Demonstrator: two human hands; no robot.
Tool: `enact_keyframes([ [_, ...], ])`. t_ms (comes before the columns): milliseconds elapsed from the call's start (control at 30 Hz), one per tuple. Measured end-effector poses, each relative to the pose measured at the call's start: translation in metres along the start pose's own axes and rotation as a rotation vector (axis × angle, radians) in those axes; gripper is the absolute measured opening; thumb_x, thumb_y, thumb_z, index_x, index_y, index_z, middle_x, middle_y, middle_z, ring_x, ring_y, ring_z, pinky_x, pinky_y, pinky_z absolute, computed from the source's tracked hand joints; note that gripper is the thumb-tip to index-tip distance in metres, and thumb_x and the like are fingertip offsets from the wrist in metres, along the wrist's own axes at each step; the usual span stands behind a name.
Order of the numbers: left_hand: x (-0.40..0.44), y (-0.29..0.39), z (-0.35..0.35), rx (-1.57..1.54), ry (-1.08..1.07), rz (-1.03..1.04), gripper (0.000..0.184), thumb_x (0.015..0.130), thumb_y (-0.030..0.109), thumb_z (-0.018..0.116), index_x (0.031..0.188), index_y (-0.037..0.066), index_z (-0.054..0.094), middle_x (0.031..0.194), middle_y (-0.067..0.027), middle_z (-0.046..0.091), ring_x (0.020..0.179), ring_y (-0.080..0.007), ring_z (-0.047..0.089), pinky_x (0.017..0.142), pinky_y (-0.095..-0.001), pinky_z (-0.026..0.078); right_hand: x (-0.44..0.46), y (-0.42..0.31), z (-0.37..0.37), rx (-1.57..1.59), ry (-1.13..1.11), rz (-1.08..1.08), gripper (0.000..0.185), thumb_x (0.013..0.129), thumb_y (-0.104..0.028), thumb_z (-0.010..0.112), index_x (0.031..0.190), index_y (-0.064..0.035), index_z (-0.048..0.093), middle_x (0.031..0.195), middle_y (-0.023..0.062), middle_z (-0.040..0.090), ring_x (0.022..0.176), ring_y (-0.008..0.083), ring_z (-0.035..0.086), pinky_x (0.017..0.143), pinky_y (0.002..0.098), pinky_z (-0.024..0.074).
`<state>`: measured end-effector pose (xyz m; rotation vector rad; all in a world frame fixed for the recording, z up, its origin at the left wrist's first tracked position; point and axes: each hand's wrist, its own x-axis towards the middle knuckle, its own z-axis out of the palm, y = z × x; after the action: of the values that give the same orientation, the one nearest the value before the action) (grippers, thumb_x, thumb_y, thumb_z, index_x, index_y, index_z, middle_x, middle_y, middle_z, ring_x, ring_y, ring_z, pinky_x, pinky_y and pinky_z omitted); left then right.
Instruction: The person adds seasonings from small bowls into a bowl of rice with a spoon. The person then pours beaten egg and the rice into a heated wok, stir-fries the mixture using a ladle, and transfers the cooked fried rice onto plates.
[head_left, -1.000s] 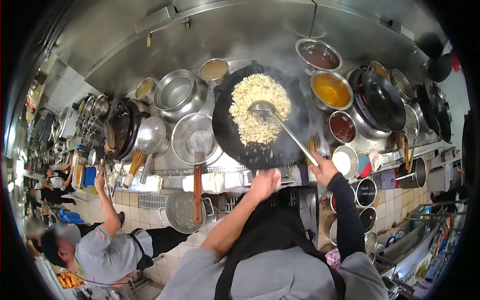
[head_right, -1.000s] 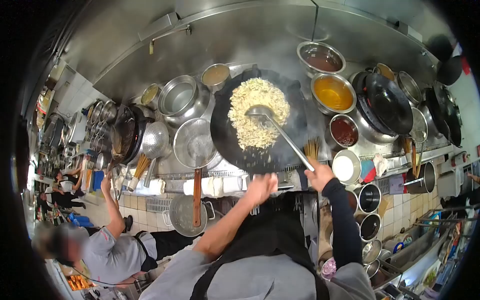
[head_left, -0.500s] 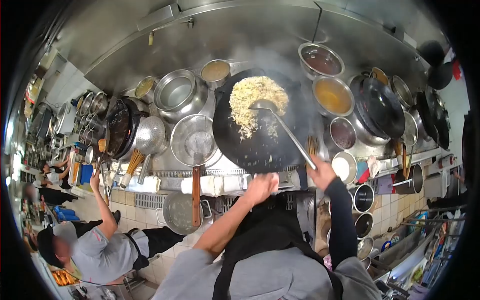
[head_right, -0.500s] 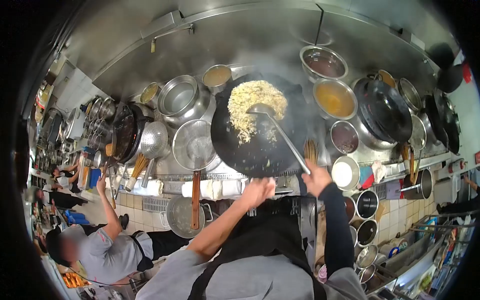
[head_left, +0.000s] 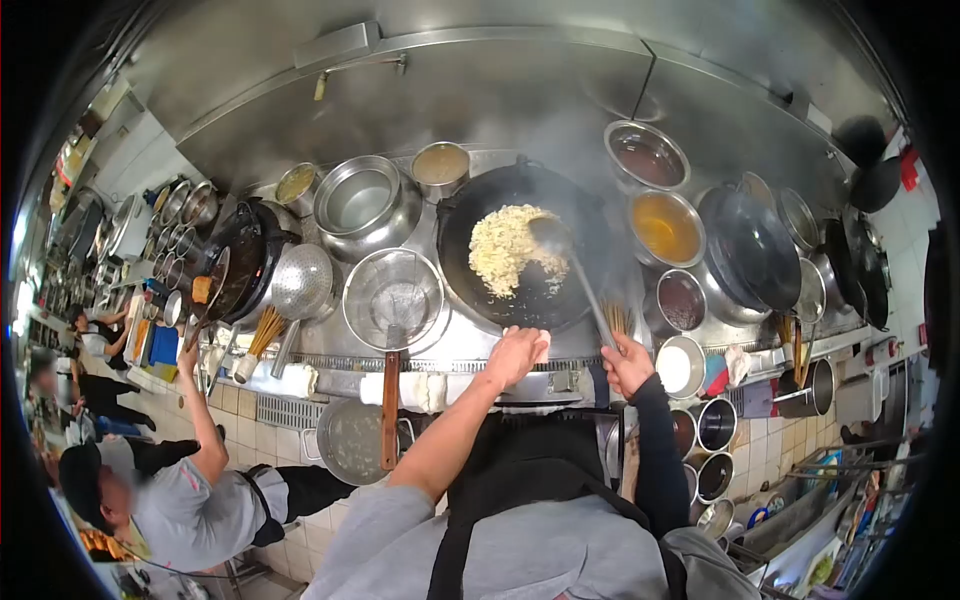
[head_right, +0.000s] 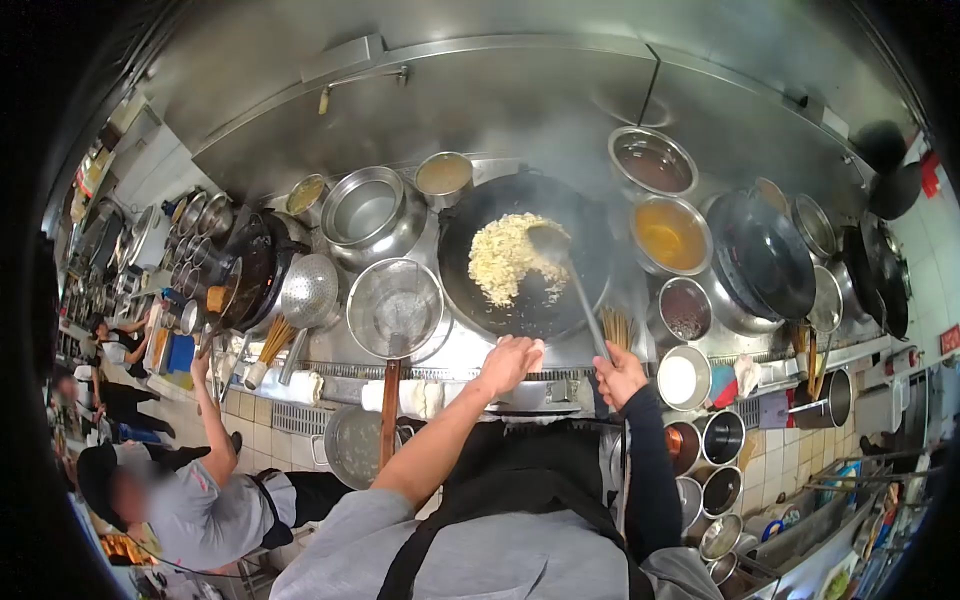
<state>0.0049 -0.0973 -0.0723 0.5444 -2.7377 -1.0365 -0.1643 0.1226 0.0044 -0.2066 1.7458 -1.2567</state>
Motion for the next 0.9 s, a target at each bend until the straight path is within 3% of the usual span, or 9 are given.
enact_keyframes([
  [133,0.006,-0.006,0.007,0.043,0.008,0.018,0.031,0.107,0.033,0.055,0.109,0.004,0.064,0.11,-0.0197,0.07,0.111,-0.042,0.061,0.102,-0.0507,0.046,0.1,0.078,0.093,-0.37,0.515,-0.549,0.059,0.104,-0.016,0.061,0.157,-0.0066,0.038,0.076,0.0054,0.056,0.049,0.0138,0.05,0.039,0.0335,0.0396],
  [267,0.003,-0.015,0.011,0.042,0.003,0.035,0.031,0.102,0.029,0.062,0.118,0.003,0.062,0.111,-0.0197,0.07,0.112,-0.0402,0.061,0.102,-0.0508,0.046,0.089,-0.01,0.104,0.121,-0.05,-0.127,0.054,0.105,-0.017,0.058,0.155,-0.0084,0.04,0.072,0.0054,0.053,0.045,0.0167,0.047,0.037,0.0363,0.0373],
  [367,0.002,-0.004,0.003,0.041,0.013,0.0,0.037,0.095,0.022,0.069,0.125,0.002,0.06,0.115,-0.0183,0.066,0.114,-0.0395,0.059,0.1,-0.0502,0.047,0.07,-0.013,0.063,-0.741,0.256,-1.008,0.054,0.1,-0.012,0.061,0.15,0.0003,0.045,0.092,0.0259,0.071,0.07,0.0437,0.069,0.069,0.0506,0.0564],
  [433,-0.006,0.003,0.006,0.074,0.067,-0.008,0.045,0.09,0.017,0.072,0.13,0.002,0.058,0.12,-0.0169,0.063,0.116,-0.0388,0.057,0.099,-0.0495,0.048,-0.035,-0.075,0.068,-0.797,0.236,-0.551,0.058,0.099,-0.011,0.062,0.151,0.0031,0.043,0.109,0.0328,0.07,0.092,0.0515,0.069,0.09,0.0489,0.0545],
  [467,-0.01,0.007,0.004,0.105,0.095,0.017,0.045,0.089,0.014,0.071,0.13,0.002,0.057,0.121,-0.0162,0.061,0.118,-0.0381,0.056,0.098,-0.0494,0.049,-0.026,-0.054,0.052,-0.699,0.203,-0.896,0.062,0.101,-0.013,0.06,0.157,0.0006,0.038,0.098,0.0249,0.071,0.075,0.0402,0.071,0.068,0.0462,0.0572],
  [500,-0.015,0.011,0.001,0.138,0.122,0.042,0.045,0.088,0.012,0.069,0.131,0.002,0.057,0.123,-0.0155,0.058,0.119,-0.0374,0.055,0.097,-0.0493,0.05,-0.077,-0.095,0.061,-0.256,-0.032,-0.147,0.056,0.106,-0.016,0.056,0.159,-0.0046,0.04,0.085,0.0113,0.062,0.06,0.0198,0.06,0.045,0.0342,0.0475],
  [633,-0.016,0.005,0.01,0.174,0.134,0.079,0.054,0.083,0.004,0.066,0.135,0.002,0.054,0.127,-0.0149,0.054,0.123,-0.0367,0.052,0.097,-0.0473,0.052,0.056,0.013,0.022,0.951,-0.606,0.375,0.033,0.11,-0.02,0.055,0.142,-0.0141,0.054,0.079,-0.0012,0.049,0.052,0.0056,0.039,0.039,0.0235,0.0319],
  [767,-0.018,0.001,0.015,0.151,0.092,0.043,0.058,0.081,0.003,0.07,0.137,0.001,0.054,0.124,-0.018,0.055,0.119,-0.0406,0.052,0.102,-0.0482,0.049,0.045,-0.043,0.092,0.088,-0.106,-0.001,0.024,0.108,-0.019,0.06,0.13,-0.014,0.056,0.074,-0.0008,0.049,0.052,0.0058,0.041,0.039,0.0229,0.0313],
  [900,-0.013,0.005,0.012,0.172,0.124,0.053,0.057,0.082,0.002,0.069,0.137,0.0,0.054,0.124,-0.0188,0.055,0.118,-0.0418,0.052,0.105,-0.0478,0.048,0.084,-0.051,0.069,0.404,-0.311,0.095,0.025,0.105,-0.018,0.061,0.129,-0.0132,0.055,0.07,0.0003,0.05,0.049,0.0076,0.041,0.038,0.025,0.0302],
])
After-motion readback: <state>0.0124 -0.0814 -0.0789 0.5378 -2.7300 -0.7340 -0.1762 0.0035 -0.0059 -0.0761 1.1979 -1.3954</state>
